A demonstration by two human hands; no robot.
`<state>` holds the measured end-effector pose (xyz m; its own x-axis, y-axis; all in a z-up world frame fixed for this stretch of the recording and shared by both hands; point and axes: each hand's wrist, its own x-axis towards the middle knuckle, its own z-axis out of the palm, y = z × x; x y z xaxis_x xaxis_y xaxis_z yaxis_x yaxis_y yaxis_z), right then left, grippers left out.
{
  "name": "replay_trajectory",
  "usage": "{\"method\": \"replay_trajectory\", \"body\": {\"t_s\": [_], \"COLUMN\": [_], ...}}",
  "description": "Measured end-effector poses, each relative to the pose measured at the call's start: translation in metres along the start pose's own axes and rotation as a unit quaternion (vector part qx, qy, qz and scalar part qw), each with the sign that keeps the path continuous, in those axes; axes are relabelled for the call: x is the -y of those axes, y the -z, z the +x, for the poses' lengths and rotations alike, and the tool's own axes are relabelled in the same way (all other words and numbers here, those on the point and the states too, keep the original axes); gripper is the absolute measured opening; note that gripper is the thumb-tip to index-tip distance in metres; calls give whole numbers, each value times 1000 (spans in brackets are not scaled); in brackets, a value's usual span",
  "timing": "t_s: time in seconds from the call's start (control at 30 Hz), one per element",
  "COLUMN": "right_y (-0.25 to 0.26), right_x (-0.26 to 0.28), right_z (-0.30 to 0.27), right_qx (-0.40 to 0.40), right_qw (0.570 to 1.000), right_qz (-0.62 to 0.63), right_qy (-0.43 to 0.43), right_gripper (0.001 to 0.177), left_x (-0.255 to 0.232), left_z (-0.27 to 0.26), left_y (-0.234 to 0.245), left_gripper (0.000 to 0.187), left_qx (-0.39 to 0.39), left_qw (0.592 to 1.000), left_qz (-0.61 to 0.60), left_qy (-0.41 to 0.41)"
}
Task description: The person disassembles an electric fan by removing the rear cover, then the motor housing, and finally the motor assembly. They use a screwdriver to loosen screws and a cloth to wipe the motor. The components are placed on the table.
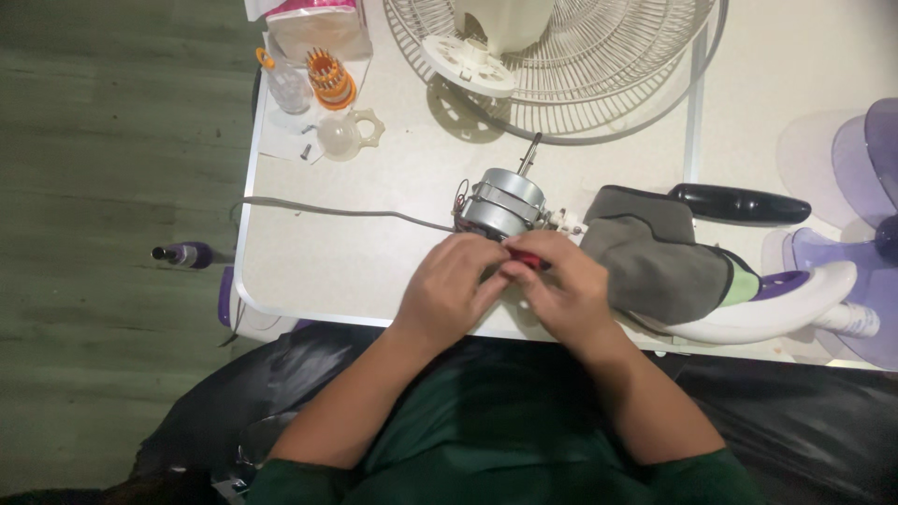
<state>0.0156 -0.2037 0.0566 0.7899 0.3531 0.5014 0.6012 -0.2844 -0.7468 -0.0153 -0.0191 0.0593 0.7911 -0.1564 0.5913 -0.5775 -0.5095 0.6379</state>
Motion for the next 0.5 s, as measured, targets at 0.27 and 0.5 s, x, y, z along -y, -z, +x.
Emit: {"method": "replay_trajectory", "body": {"t_s": [0.27,0.5], "right_y": [45,60], "right_x": [-26,-43], "right_z": [-27,-45], "right_qx": [-145,-177], "right_qw": [974,961], "right_qz": [170,151], "right_qy": [-35,-150], "right_gripper": [27,24], "left_x": [40,61], "left_z": [-11,-7], "left_y": [26,16], "left_gripper": [40,97], "left_qx": [69,171], "left_qw": [991,980], "left_qz": [71,92], "left_qy": [87,47]}}
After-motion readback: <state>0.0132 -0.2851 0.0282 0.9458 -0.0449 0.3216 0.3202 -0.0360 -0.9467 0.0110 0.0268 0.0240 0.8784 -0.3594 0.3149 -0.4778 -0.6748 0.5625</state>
